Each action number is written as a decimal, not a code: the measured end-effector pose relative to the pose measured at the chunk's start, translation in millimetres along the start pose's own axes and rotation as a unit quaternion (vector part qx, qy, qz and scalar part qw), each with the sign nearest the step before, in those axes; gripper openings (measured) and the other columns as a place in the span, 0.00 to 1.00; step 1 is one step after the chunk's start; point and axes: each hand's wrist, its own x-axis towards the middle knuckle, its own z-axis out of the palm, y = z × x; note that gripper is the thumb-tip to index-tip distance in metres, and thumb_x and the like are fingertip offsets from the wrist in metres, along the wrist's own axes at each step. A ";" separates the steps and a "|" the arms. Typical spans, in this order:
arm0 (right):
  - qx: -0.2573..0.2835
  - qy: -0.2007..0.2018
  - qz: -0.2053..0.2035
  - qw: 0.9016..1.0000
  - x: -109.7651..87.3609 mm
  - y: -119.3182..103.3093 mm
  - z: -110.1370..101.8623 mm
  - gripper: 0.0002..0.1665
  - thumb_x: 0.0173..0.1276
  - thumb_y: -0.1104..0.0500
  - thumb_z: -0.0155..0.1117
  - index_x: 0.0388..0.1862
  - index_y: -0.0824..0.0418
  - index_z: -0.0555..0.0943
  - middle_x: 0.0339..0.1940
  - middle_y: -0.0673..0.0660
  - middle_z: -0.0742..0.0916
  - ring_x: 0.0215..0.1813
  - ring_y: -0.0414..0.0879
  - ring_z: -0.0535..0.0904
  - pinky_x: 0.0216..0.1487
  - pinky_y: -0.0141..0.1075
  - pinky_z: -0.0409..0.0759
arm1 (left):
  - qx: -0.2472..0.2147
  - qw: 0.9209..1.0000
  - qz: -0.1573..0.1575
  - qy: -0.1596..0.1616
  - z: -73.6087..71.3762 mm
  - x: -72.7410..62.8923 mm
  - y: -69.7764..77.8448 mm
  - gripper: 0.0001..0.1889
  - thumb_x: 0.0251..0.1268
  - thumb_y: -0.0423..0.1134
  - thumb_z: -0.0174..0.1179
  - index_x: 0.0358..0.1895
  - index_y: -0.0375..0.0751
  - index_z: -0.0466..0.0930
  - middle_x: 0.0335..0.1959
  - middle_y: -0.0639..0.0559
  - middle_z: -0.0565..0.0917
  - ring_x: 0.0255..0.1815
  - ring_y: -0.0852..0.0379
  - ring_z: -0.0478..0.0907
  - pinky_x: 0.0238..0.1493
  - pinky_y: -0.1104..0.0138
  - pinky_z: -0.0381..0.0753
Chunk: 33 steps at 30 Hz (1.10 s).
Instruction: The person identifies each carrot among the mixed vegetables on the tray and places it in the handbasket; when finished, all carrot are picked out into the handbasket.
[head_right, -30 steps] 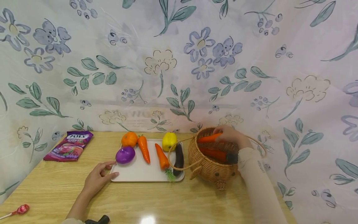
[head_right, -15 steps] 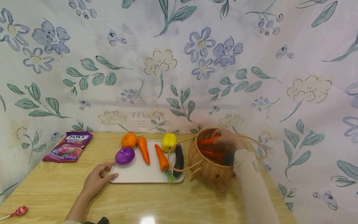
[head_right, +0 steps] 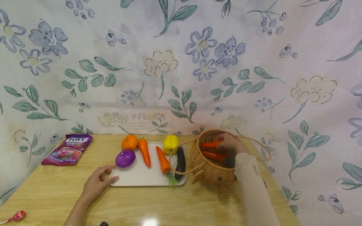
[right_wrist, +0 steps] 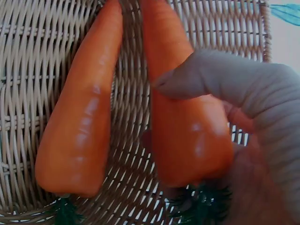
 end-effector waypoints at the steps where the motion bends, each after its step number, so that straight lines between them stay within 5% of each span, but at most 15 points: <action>1: 0.005 -0.001 0.000 1.000 -0.1 1.8 1.2 0.22 0.57 0.63 0.66 0.51 0.70 0.77 0.40 0.60 0.80 0.37 0.49 0.73 0.37 0.38 0.73 | 0.000 1.000 0.000 0.001 0.6 -0.1 0.1 0.28 0.56 0.52 0.72 0.60 0.47 0.81 0.46 0.49 0.80 0.32 0.63 0.66 0.32 0.69 0.64; 13: -0.040 0.006 -0.014 0.999 4.2 14.6 7.7 0.19 0.58 0.63 0.69 0.48 0.68 0.80 0.30 0.53 0.77 0.31 0.45 0.68 0.35 0.38 0.68 | 0.005 1.000 0.007 -0.001 2.1 1.6 -3.7 0.28 0.57 0.54 0.71 0.60 0.49 0.80 0.47 0.50 0.79 0.31 0.64 0.66 0.31 0.68 0.62; 16: -0.045 -0.001 -0.009 0.999 1.9 14.5 8.1 0.21 0.59 0.63 0.69 0.51 0.69 0.81 0.36 0.59 0.81 0.36 0.49 0.74 0.39 0.40 0.73 | 0.005 1.000 0.009 -0.001 2.8 2.2 -3.0 0.28 0.57 0.53 0.71 0.60 0.48 0.81 0.46 0.50 0.79 0.31 0.63 0.65 0.31 0.68 0.62; 21: -0.064 -0.019 0.013 0.998 -3.0 11.8 10.1 0.27 0.60 0.62 0.70 0.58 0.72 0.79 0.58 0.73 0.80 0.58 0.66 0.77 0.56 0.54 0.77 | 0.006 1.000 0.012 0.001 2.6 2.1 -2.4 0.27 0.57 0.52 0.71 0.60 0.47 0.81 0.45 0.50 0.79 0.31 0.64 0.65 0.31 0.68 0.62; 33: -0.044 -0.053 -0.004 0.998 -0.3 20.6 5.7 0.29 0.61 0.54 0.72 0.59 0.67 0.80 0.60 0.72 0.79 0.61 0.67 0.75 0.56 0.54 0.77 | 0.007 1.000 0.011 0.004 3.9 1.6 -2.9 0.27 0.57 0.52 0.71 0.60 0.47 0.80 0.46 0.50 0.79 0.31 0.64 0.65 0.31 0.68 0.62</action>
